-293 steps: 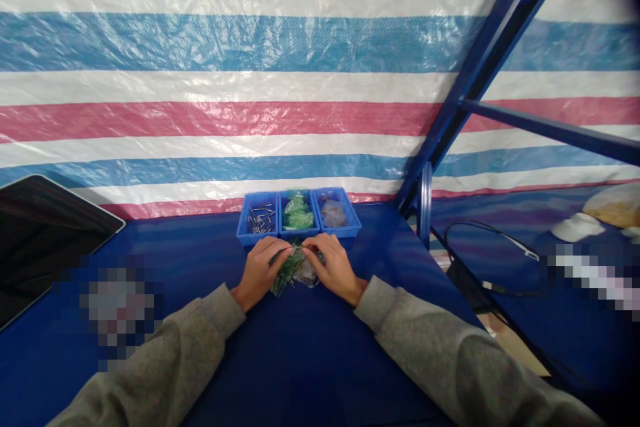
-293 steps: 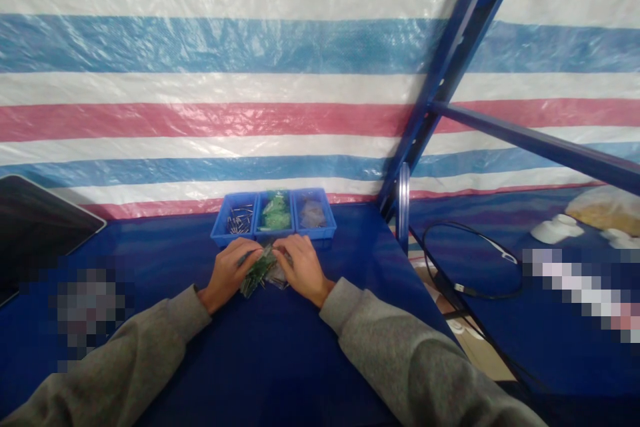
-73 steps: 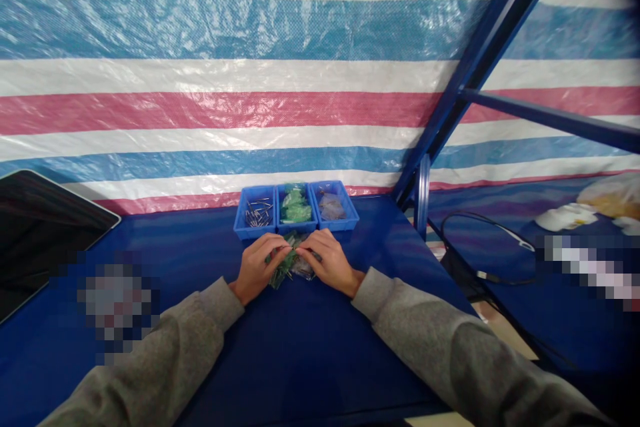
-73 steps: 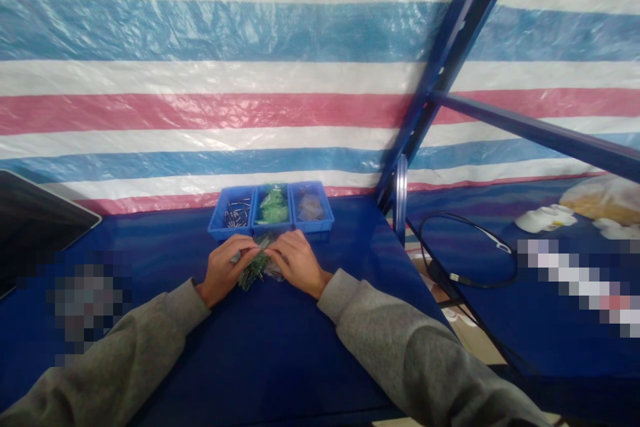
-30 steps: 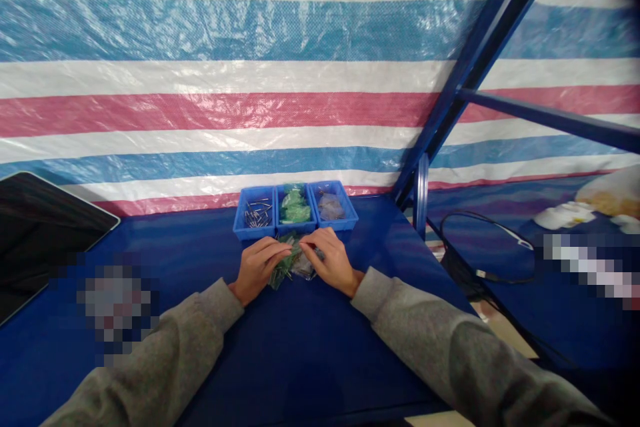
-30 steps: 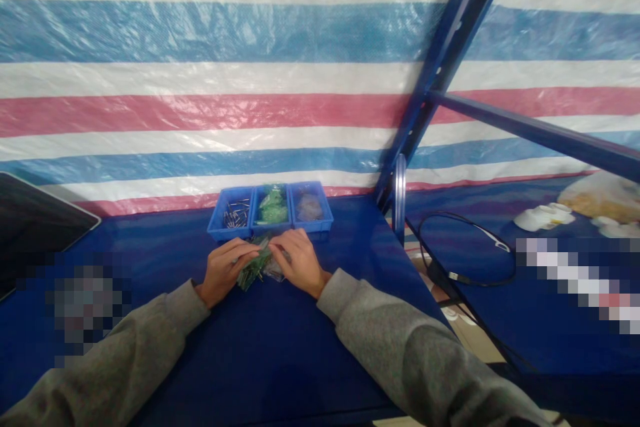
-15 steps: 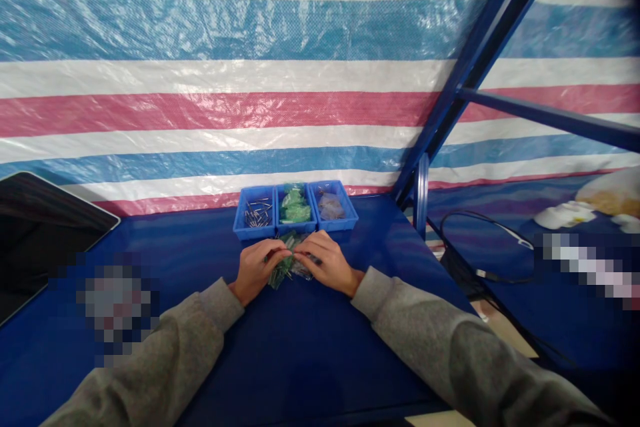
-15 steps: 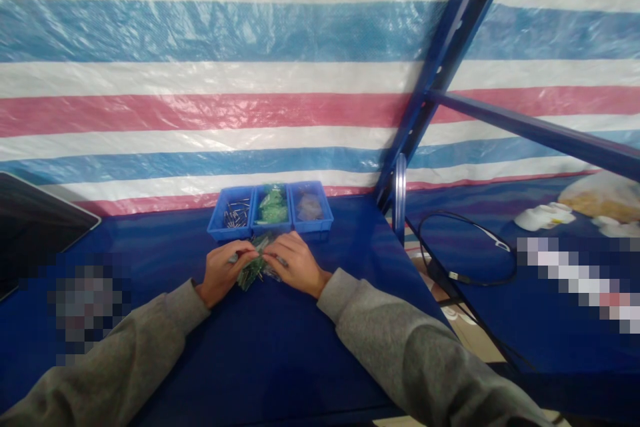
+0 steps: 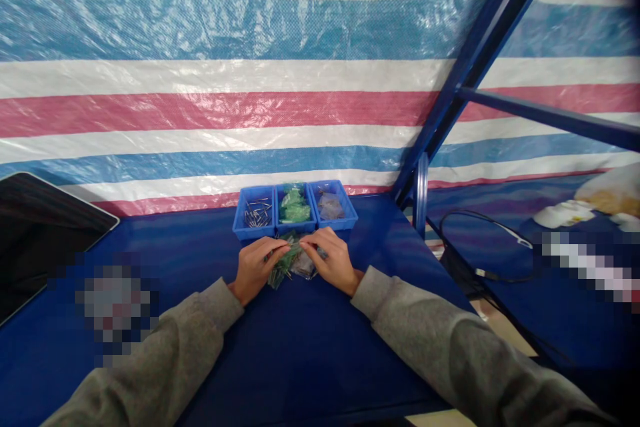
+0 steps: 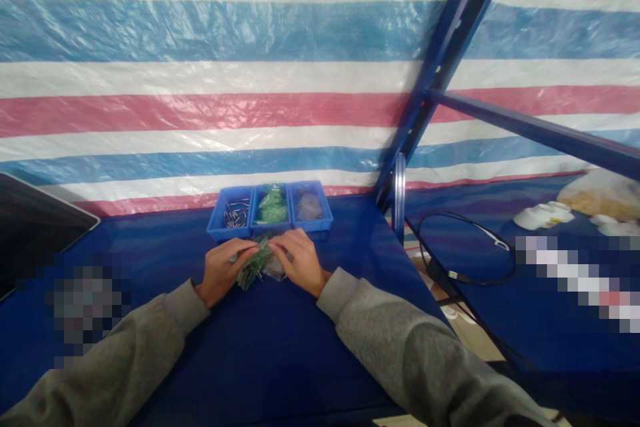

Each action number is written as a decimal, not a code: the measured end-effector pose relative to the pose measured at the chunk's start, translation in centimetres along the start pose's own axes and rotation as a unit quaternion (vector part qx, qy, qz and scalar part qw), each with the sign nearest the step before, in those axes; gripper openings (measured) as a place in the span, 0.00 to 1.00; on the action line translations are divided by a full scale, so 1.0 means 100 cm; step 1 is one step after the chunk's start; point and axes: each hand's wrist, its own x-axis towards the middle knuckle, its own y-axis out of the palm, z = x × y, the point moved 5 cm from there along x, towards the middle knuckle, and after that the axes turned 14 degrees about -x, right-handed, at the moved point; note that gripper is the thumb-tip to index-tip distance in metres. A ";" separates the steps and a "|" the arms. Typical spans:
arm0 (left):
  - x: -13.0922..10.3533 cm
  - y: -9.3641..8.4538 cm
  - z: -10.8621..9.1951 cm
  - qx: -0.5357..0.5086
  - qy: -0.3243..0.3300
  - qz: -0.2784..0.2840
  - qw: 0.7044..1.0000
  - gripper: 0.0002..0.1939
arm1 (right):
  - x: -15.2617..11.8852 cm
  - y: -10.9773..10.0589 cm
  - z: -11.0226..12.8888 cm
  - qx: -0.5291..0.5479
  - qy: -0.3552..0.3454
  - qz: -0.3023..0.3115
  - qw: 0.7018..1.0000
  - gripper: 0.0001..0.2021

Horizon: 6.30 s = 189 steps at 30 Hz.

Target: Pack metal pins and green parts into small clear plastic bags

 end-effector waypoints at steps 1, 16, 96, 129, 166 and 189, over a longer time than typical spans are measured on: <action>0.000 0.000 0.000 -0.002 0.001 0.001 1.000 0.07 | 0.000 0.000 0.000 0.000 0.001 0.001 1.000 0.07; -0.003 0.002 0.001 -0.010 0.017 0.017 1.000 0.07 | -0.001 0.000 0.000 0.001 -0.002 -0.004 1.000 0.06; -0.001 0.002 -0.001 -0.023 -0.009 0.035 0.999 0.05 | 0.000 0.002 0.002 0.025 -0.026 0.014 0.999 0.06; -0.005 -0.001 0.000 -0.033 -0.047 -0.004 0.998 0.06 | -0.002 0.005 -0.004 -0.017 -0.008 0.029 0.999 0.07; -0.007 0.003 0.008 -0.031 -0.012 0.007 0.999 0.09 | -0.001 0.004 -0.001 0.004 -0.030 0.031 0.999 0.07; -0.003 0.003 0.001 -0.015 0.011 0.012 1.000 0.06 | -0.001 0.005 -0.001 0.004 -0.032 0.034 0.999 0.07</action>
